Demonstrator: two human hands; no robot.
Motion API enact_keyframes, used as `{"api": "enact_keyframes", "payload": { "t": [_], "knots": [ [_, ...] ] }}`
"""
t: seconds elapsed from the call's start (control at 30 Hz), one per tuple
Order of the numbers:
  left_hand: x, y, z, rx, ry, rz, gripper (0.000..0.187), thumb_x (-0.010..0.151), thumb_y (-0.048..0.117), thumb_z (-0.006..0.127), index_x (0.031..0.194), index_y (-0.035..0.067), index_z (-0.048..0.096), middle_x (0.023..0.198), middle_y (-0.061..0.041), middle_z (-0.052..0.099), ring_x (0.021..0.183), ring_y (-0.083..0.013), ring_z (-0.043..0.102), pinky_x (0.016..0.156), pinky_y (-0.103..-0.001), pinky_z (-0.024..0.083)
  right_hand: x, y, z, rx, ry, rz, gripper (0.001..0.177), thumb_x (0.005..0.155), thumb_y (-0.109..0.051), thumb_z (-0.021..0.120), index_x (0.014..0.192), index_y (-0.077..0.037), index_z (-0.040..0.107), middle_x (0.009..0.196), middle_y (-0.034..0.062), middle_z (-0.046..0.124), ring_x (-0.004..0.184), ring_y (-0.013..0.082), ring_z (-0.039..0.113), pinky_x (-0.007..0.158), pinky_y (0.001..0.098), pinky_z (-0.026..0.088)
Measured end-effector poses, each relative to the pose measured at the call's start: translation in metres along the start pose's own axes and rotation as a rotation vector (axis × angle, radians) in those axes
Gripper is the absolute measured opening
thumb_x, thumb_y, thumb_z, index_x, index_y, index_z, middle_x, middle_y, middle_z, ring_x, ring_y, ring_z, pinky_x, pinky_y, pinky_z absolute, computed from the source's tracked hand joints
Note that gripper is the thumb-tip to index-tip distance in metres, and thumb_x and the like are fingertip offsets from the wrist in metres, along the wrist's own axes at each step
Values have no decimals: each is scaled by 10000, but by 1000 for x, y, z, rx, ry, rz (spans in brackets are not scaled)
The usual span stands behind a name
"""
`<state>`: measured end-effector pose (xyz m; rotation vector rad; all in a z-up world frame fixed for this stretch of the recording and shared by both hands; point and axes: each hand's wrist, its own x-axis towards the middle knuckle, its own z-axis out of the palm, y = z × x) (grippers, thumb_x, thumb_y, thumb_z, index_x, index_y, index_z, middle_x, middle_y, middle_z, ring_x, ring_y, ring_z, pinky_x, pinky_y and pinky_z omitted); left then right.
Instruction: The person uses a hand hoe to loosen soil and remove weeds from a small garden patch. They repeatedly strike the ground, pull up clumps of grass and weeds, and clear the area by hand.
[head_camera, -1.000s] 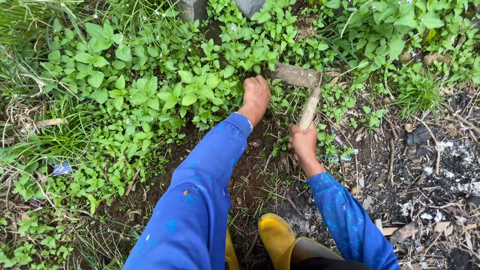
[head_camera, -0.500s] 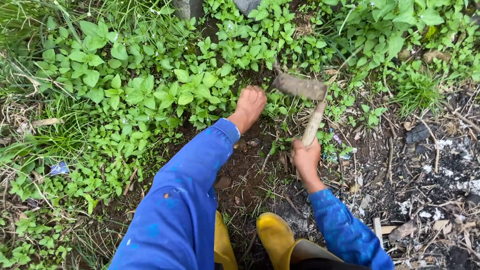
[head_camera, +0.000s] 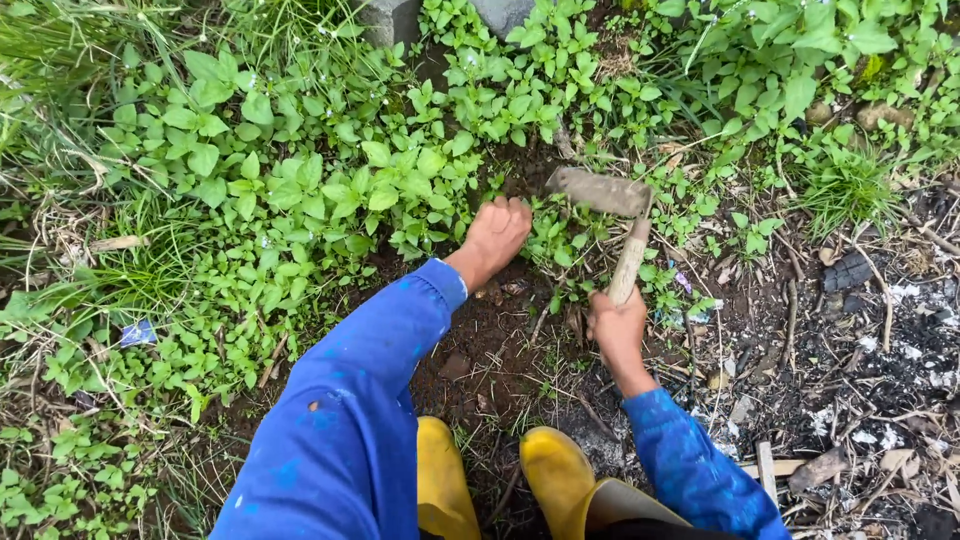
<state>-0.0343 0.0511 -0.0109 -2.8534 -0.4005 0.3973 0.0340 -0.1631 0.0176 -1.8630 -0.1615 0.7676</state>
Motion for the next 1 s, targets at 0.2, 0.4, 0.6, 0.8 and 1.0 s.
{"api": "enact_keyframes", "payload": {
  "t": [0.2, 0.4, 0.6, 0.8, 1.0],
  "knots": [
    [-7, 3, 7, 3, 31, 21, 142, 969, 190, 615, 1026, 124, 728, 834, -2, 686, 730, -128, 672, 551, -247, 538, 25, -17, 9, -15, -28, -13, 154, 963, -1, 539, 1108, 30, 496, 688, 44, 543, 436, 102, 504, 365, 202, 441],
    [-48, 10, -8, -238, 28, 148, 140, 990, 129, 570, 989, 97, 706, 861, -69, 696, 754, -197, 694, 574, -276, 563, -34, 25, 4, -57, -81, 82, 191, 939, 25, 551, 1113, 75, 490, 654, 68, 536, 421, 128, 507, 361, 247, 472],
    [-84, 7, 13, -279, 83, 241, 101, 946, 69, 620, 983, 100, 709, 854, -71, 701, 784, -206, 720, 613, -315, 593, -26, 6, 4, 143, 8, 19, 124, 939, 5, 560, 1033, 4, 479, 635, 5, 506, 410, 60, 474, 337, 213, 452],
    [-81, -7, 18, -152, 134, 177, 69, 896, 98, 675, 933, 137, 718, 846, -37, 685, 803, -184, 670, 630, -302, 519, -70, 8, 1, 43, -60, 90, 146, 934, -21, 576, 1046, 6, 486, 655, 43, 511, 421, 102, 491, 333, 249, 483],
    [-89, 9, 24, -99, 59, 214, 124, 914, 105, 655, 993, 128, 748, 953, -78, 676, 911, -217, 632, 765, -354, 443, -68, -10, -7, 117, 60, 23, 140, 930, -30, 572, 1008, -24, 456, 632, 6, 459, 430, 70, 453, 327, 232, 429]
  ]
}}
